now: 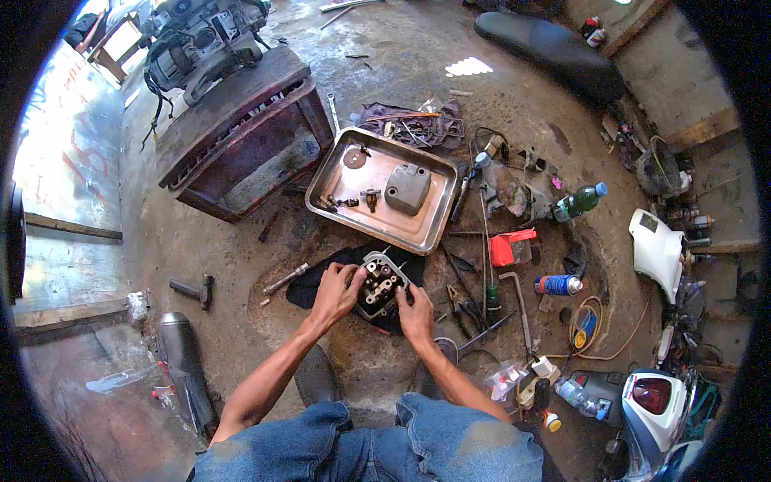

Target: Cleaning and assembling internal components of a motorcycle engine cylinder head.

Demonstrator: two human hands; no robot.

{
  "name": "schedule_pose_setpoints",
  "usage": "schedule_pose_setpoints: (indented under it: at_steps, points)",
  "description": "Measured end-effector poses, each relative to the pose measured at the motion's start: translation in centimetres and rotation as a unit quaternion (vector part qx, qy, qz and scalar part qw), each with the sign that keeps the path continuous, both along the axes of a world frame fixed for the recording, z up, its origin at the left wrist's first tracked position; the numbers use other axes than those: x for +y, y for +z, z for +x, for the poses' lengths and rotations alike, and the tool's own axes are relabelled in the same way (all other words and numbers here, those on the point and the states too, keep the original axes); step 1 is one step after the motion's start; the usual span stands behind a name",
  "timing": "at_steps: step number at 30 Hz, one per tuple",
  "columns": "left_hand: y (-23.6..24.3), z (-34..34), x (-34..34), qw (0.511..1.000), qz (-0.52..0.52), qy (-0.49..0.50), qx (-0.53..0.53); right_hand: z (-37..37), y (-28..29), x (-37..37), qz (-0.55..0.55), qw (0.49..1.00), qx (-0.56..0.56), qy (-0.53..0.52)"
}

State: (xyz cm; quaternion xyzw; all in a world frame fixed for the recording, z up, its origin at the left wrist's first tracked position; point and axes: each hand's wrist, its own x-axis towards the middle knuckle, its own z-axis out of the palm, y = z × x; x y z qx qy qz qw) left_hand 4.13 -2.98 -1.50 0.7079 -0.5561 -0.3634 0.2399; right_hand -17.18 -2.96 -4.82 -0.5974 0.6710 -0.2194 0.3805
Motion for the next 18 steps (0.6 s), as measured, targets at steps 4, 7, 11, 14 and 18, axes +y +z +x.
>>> schedule_pose_setpoints:
  at_steps: [4, 7, 11, 14, 18]
  points:
    - [1.6, -2.0, 1.0, 0.999, 0.031, 0.032, -0.015, -0.5, 0.1, -0.3, 0.038, 0.999, 0.008, -0.036]
    - [1.4, -3.0, 2.6, 0.991, 0.07, 0.106, 0.029, -0.2, 1.0, -1.0, 0.004, 0.999, -0.011, -0.03]
    - [1.5, -4.0, 4.1, 0.982, 0.096, 0.154, 0.051, -0.3, 2.1, -3.1, -0.012, 1.0, -0.011, 0.026]
    - [0.2, -4.4, 5.2, 0.982, 0.094, 0.149, 0.065, -0.4, 1.8, -4.5, -0.003, 0.997, 0.005, 0.073]
    - [-0.6, -3.3, 5.2, 0.983, 0.058, 0.124, 0.12, -0.7, 1.4, -4.8, -0.006, 0.996, -0.005, 0.089]
